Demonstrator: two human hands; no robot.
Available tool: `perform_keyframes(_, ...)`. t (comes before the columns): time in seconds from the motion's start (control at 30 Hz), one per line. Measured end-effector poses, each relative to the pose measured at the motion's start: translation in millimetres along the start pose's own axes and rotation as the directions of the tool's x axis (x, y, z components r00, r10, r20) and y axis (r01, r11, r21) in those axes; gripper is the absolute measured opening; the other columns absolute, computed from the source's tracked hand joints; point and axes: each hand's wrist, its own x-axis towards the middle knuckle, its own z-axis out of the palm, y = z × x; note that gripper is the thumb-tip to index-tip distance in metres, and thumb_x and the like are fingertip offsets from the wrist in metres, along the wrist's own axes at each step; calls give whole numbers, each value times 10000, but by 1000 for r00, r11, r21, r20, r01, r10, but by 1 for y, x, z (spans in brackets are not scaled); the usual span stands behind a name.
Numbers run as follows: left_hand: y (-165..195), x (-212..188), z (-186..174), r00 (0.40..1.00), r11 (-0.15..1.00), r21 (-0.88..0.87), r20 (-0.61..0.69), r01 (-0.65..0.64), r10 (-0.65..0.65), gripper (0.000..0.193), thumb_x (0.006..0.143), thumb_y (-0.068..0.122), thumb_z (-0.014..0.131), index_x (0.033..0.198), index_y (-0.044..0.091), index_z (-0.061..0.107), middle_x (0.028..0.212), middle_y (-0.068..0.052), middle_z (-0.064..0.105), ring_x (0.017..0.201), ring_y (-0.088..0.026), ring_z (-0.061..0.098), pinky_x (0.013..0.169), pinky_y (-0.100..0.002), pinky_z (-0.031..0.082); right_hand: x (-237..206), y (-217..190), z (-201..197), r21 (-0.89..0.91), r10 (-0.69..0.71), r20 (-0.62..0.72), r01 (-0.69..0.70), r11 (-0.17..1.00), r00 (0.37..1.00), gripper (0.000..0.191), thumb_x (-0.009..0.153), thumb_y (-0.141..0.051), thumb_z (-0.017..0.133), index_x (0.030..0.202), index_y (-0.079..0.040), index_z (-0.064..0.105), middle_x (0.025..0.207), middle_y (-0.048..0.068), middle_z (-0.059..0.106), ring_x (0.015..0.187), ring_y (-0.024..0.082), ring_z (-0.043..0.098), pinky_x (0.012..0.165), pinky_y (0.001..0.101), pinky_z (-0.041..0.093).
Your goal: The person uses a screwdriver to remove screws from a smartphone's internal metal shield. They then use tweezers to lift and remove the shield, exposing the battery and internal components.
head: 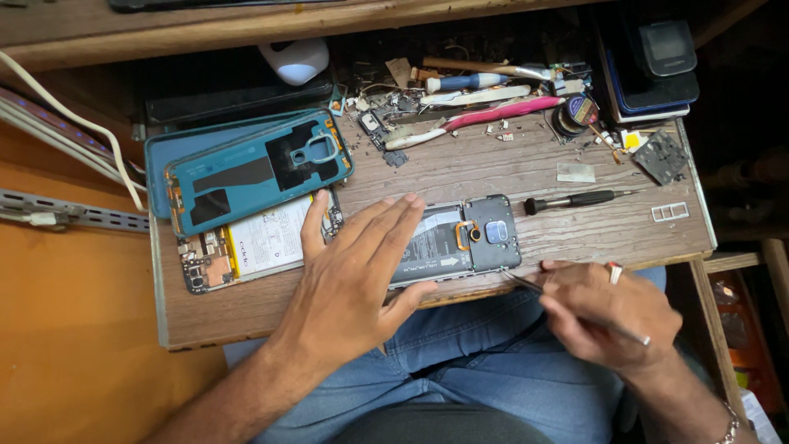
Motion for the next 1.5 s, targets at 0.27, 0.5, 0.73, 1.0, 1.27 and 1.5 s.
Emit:
perform_keyframes(0.27,-1,1,-1,1000,1000,1,-18,-15,15,802,871,419,747,1501,27,443,1453,-127,584,1341,-286,539,1197,-666,100,1,-2,3,15,-55,-4,55,998,998,128,901,16,709,973,52,609,825,158,732,753,224,763,835,439,663)
perform_keyframes(0.5,-1,1,1,1000,1000,2,-17,-18,18,791,888,424,734,1503,19,444,1461,-140,574,1351,-296,531,1199,-666,94,-8,4,7,39,43,-73,-40,998,996,150,868,46,736,937,47,603,770,151,721,698,202,749,738,369,652)
perform_keyframes(0.73,-2,2,3,1000,1000,-2,-17,-13,13,793,883,418,735,1498,12,444,1464,-143,570,1353,-297,529,1199,-667,85,-6,5,5,162,66,-85,-51,985,994,146,891,59,720,937,38,583,776,144,695,751,229,749,883,455,678)
perform_keyframes(1.0,-3,1,3,1000,1000,4,-15,-18,18,799,880,417,741,1501,16,437,1462,-142,570,1353,-297,526,1196,-671,80,3,0,3,78,19,-39,-15,997,999,119,876,50,714,915,46,602,761,148,703,762,237,759,865,453,673)
perform_keyframes(1.27,-2,0,2,1000,1000,3,-14,-14,14,805,880,422,741,1507,22,431,1459,-134,571,1355,-289,526,1199,-669,84,0,3,4,83,-8,-27,10,997,1000,120,894,29,714,947,34,606,762,146,715,768,220,767,856,440,678)
perform_keyframes(1.5,-2,0,3,1000,1000,2,-8,-15,15,804,880,428,740,1502,22,433,1458,-142,568,1351,-294,521,1194,-672,77,-2,2,6,32,-17,-40,19,999,999,143,906,-13,730,962,9,600,779,125,723,771,191,765,871,433,676)
